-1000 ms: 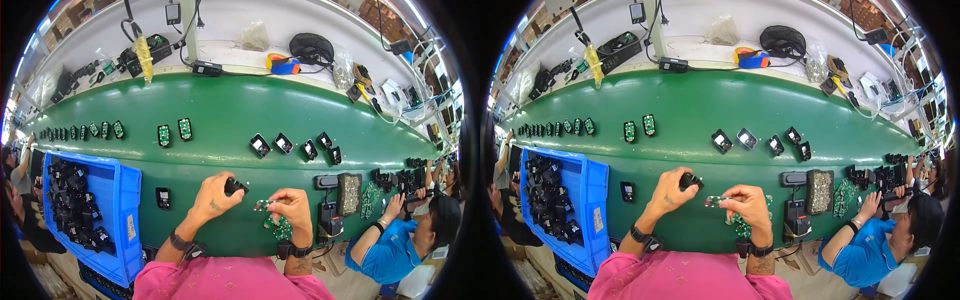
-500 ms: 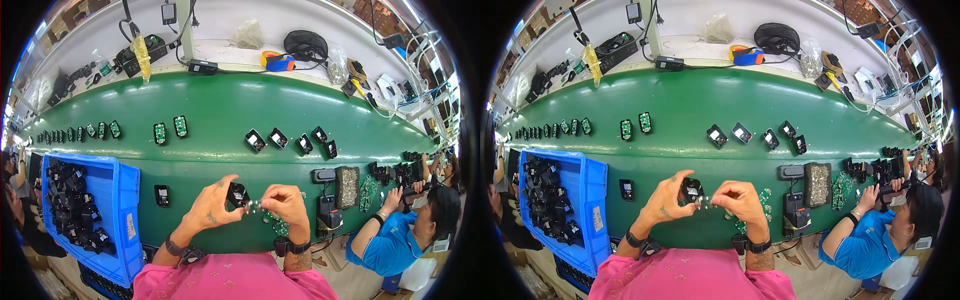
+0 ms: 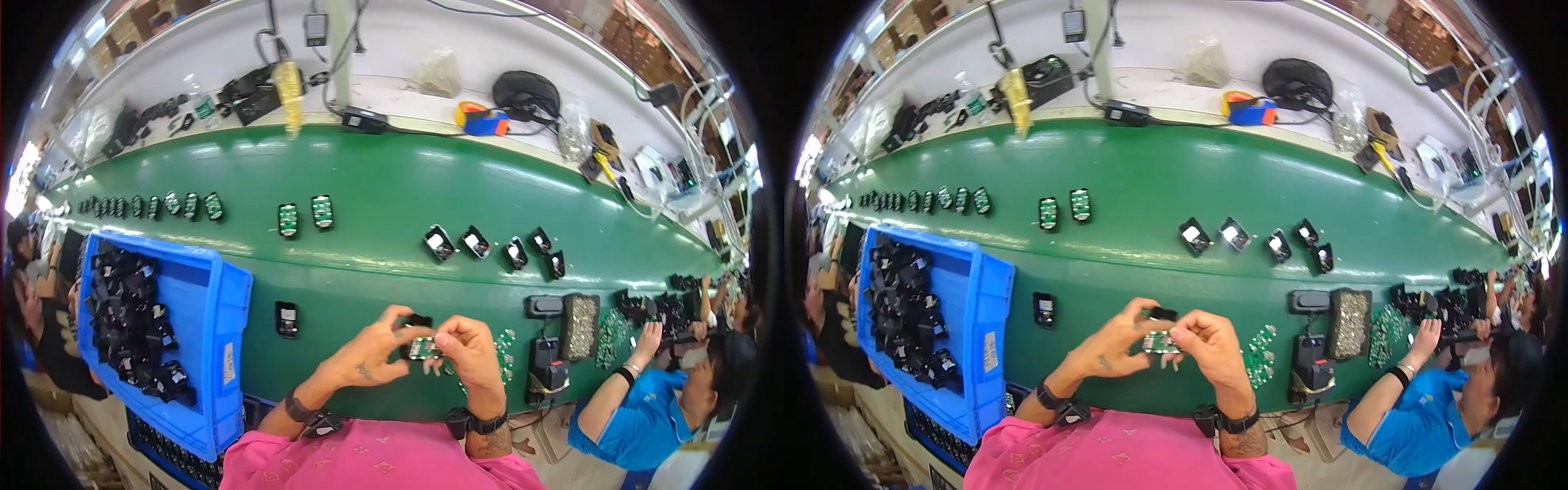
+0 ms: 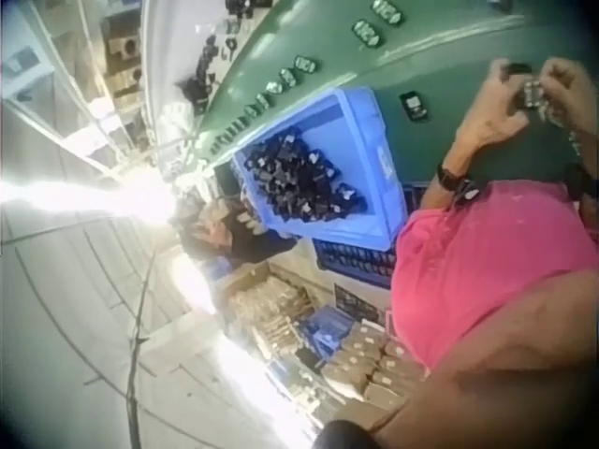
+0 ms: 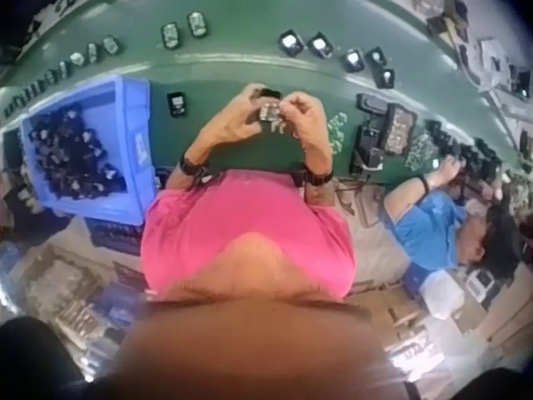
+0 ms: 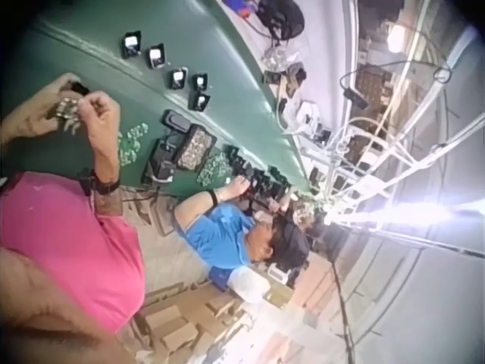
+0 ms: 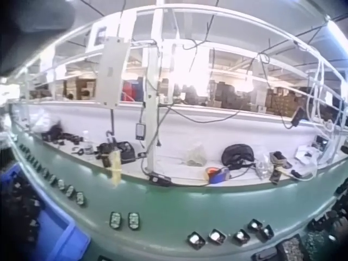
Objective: The worker is manually assembling green circuit boards into black plastic housings at a factory workstation.
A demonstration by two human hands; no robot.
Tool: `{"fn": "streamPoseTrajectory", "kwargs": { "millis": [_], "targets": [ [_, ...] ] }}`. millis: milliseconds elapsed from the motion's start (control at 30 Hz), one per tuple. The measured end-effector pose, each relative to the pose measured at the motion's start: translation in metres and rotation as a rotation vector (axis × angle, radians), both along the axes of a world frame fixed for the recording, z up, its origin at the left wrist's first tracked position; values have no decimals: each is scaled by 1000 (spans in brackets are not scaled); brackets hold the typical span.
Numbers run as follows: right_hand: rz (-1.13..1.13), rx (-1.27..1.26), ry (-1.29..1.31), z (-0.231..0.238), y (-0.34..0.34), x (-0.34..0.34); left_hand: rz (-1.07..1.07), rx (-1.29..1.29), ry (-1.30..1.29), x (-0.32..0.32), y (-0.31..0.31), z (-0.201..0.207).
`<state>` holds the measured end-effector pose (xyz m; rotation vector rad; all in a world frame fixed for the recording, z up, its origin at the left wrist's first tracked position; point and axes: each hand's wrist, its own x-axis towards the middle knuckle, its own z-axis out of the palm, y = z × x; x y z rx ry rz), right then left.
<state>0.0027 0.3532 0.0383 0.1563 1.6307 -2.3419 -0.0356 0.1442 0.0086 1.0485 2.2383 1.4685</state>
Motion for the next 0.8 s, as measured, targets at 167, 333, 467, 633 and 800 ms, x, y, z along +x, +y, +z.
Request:
{"fn": "streamPoseTrajectory", "kwargs": {
  "millis": [167,333,467,633,800],
  "targets": [
    [-4,-26,23,0,-13,2,61,251,-282,18,7,-25],
    [-69,-60,-16,1,-22,-3,233,370,-446,24,9,-3],
    [-274,-224,-73,-3,-18,-9,309,267,-134,16,-5,1],
    [-89,-444,-252,-6,-17,-3,353,163,-155,18,-2,26],
    [-124,-242,-148,-14,-29,1,330,119,-98,14,-2,35]
  ]
}}
